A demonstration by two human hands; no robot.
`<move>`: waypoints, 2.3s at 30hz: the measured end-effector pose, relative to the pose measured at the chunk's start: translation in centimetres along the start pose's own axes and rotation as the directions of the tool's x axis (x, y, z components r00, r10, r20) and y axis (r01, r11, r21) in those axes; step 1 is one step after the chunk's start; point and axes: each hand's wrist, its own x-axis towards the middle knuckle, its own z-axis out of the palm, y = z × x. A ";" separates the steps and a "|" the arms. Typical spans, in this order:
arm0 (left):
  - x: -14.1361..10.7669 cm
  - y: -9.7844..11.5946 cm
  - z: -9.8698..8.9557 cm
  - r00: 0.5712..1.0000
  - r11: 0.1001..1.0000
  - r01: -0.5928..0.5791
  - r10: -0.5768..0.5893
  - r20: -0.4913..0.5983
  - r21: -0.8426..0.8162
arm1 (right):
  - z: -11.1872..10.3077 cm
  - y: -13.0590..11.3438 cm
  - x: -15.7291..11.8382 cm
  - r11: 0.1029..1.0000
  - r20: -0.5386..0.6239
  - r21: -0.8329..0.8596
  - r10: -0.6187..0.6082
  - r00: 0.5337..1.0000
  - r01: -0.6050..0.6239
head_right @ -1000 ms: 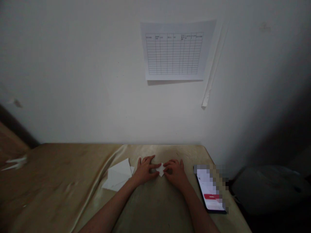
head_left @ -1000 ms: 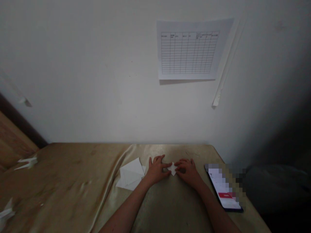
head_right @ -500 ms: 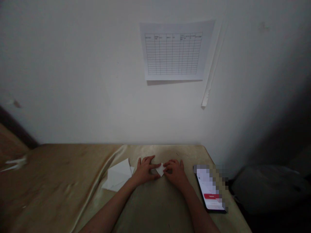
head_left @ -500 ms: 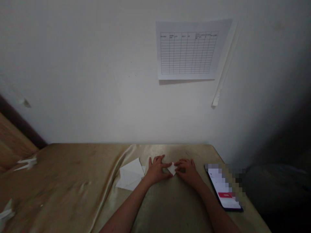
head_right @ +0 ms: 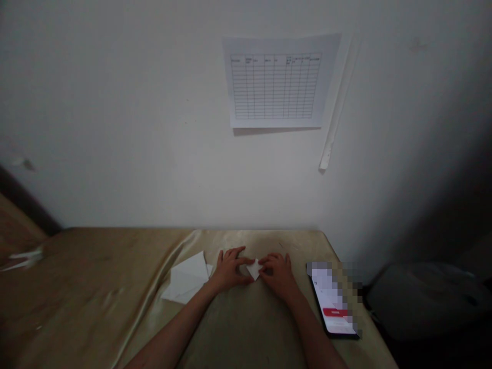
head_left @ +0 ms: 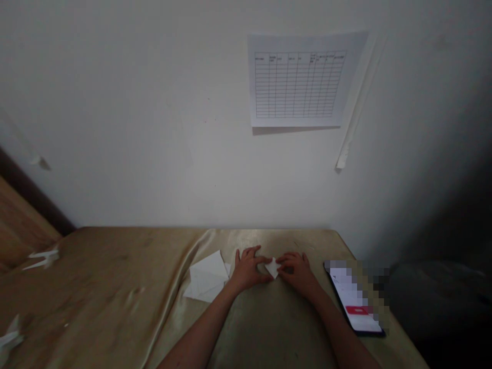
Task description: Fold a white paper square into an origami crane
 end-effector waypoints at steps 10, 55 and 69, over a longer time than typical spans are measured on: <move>0.5 0.1 0.3 0.998 0.997 0.068 -0.069 -0.008 -0.026 | 0.1 0.1 0.0 1.000 0.007 0.017 0.016 1.000 -0.016; 0.1 0.6 0.8 0.991 0.998 -0.004 -0.004 -0.132 -0.063 | 1.8 0.8 0.4 0.998 -0.161 0.059 -0.012 0.987 0.022; 0.4 1.5 1.5 0.986 0.997 0.063 -0.069 -0.153 -0.047 | 2.2 -0.7 0.7 0.992 -0.168 0.018 0.124 0.978 -0.123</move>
